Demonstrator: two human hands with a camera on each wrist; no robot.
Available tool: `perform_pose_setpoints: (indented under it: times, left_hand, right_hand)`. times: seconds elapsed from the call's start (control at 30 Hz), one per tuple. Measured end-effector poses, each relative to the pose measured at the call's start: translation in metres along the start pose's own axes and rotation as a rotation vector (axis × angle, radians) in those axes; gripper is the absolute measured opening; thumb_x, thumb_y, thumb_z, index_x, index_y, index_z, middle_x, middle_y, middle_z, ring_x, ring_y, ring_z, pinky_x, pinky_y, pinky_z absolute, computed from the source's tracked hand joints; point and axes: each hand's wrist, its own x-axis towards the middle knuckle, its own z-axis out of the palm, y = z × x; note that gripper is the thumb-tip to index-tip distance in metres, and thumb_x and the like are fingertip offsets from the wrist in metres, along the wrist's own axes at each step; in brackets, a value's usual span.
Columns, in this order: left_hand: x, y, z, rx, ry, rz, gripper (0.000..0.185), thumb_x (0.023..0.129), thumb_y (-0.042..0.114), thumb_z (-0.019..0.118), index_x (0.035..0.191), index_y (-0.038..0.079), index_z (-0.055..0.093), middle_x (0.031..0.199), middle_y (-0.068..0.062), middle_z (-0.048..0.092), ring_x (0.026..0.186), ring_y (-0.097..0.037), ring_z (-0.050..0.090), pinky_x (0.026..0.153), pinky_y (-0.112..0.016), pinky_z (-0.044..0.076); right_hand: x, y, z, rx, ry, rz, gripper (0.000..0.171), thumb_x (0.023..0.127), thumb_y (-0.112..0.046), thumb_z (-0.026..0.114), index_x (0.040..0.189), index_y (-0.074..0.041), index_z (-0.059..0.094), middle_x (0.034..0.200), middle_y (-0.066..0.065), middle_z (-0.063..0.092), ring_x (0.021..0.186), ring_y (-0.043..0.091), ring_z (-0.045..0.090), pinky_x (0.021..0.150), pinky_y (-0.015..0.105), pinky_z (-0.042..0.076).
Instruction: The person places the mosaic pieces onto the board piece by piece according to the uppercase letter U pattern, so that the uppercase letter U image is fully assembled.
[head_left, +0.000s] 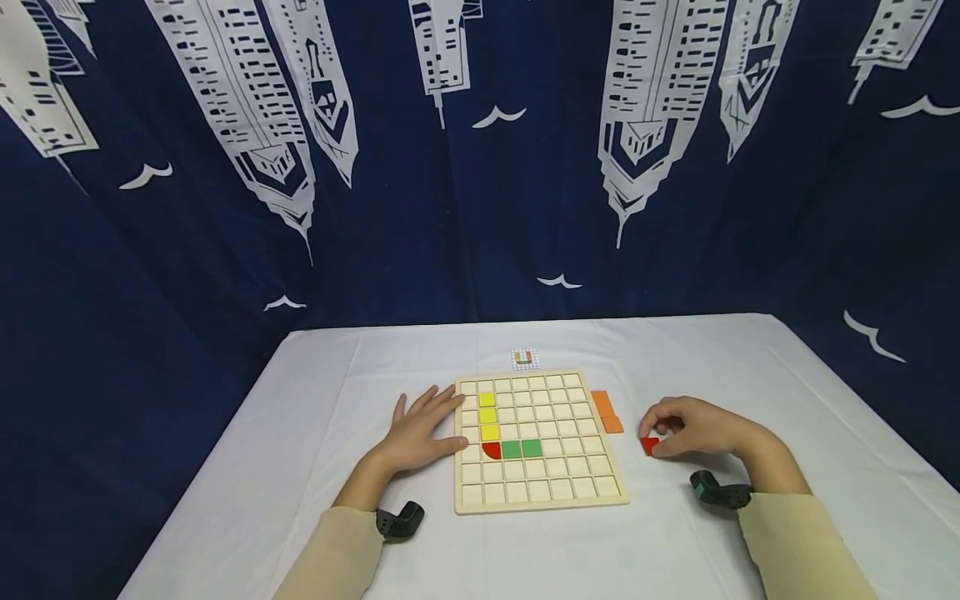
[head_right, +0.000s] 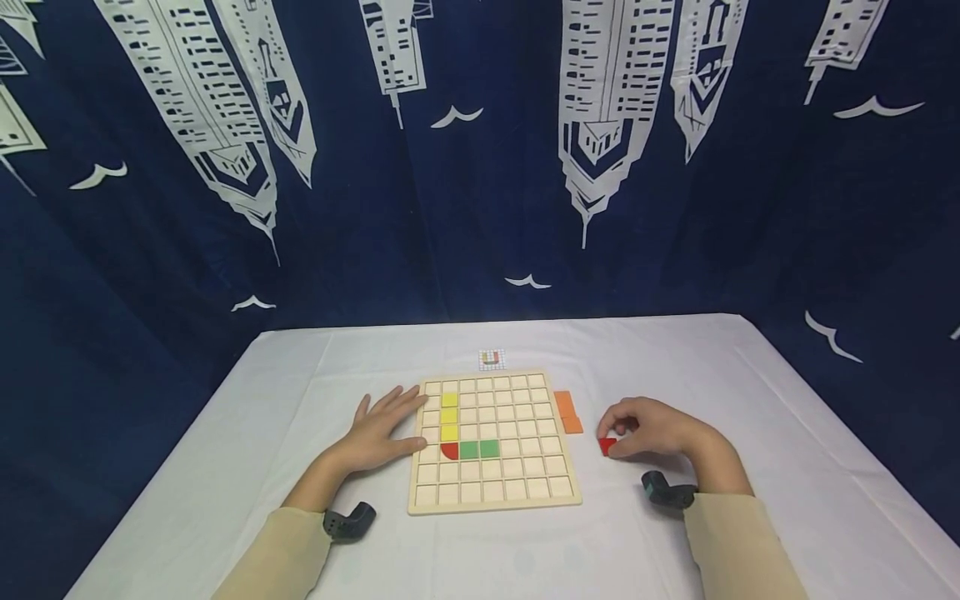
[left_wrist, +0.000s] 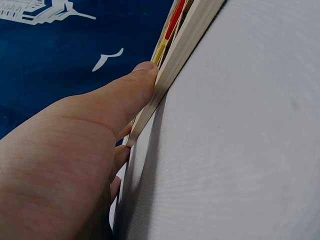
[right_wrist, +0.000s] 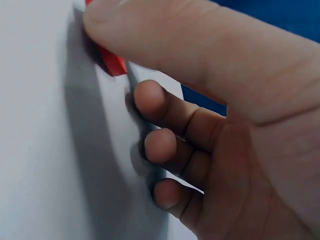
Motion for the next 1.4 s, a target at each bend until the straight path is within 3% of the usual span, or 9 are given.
perform_pose_setpoints:
  times: [0.3, 0.57, 0.93, 1.4]
  left_hand:
    - [0.001, 0.000, 0.001, -0.005, 0.007, 0.002, 0.073, 0.085, 0.052, 0.065, 0.147, 0.025, 0.039, 0.160, 0.004, 0.026, 0.151, -0.028, 0.013, 0.116, -0.063, -0.008]
    - [0.000, 0.000, 0.001, -0.002, 0.004, 0.003, 0.073, 0.085, 0.051, 0.065, 0.148, 0.025, 0.038, 0.160, 0.004, 0.025, 0.151, -0.027, 0.013, 0.116, -0.063, -0.008]
    - [0.001, -0.001, 0.001, 0.006, 0.007, 0.007, 0.073, 0.085, 0.052, 0.064, 0.148, 0.025, 0.039, 0.160, 0.003, 0.026, 0.150, -0.028, 0.014, 0.115, -0.065, -0.006]
    - [0.001, -0.001, 0.001, 0.006, 0.009, -0.001, 0.073, 0.084, 0.053, 0.064, 0.148, 0.026, 0.038, 0.160, 0.004, 0.025, 0.151, -0.027, 0.013, 0.116, -0.063, -0.007]
  right_hand:
    - [0.004, -0.012, 0.003, 0.043, 0.009, -0.036, 0.021, 0.077, -0.023, 0.078, 0.095, -0.018, 0.069, 0.090, -0.001, 0.060, 0.079, 0.008, 0.048, 0.066, 0.018, 0.041]
    - [0.012, -0.023, 0.008, 0.069, 0.055, -0.121, 0.021, 0.080, -0.023, 0.077, 0.097, -0.015, 0.069, 0.088, -0.002, 0.063, 0.078, 0.008, 0.052, 0.066, 0.019, 0.045]
    - [0.022, -0.039, 0.019, 0.088, 0.149, -0.155, 0.022, 0.080, -0.019, 0.078, 0.099, -0.016, 0.067, 0.091, 0.002, 0.062, 0.077, 0.011, 0.051, 0.065, 0.020, 0.045]
    - [0.034, -0.060, 0.035, 0.097, 0.154, -0.213, 0.024, 0.078, -0.019, 0.079, 0.099, -0.019, 0.068, 0.088, 0.003, 0.060, 0.072, 0.009, 0.047, 0.061, 0.019, 0.042]
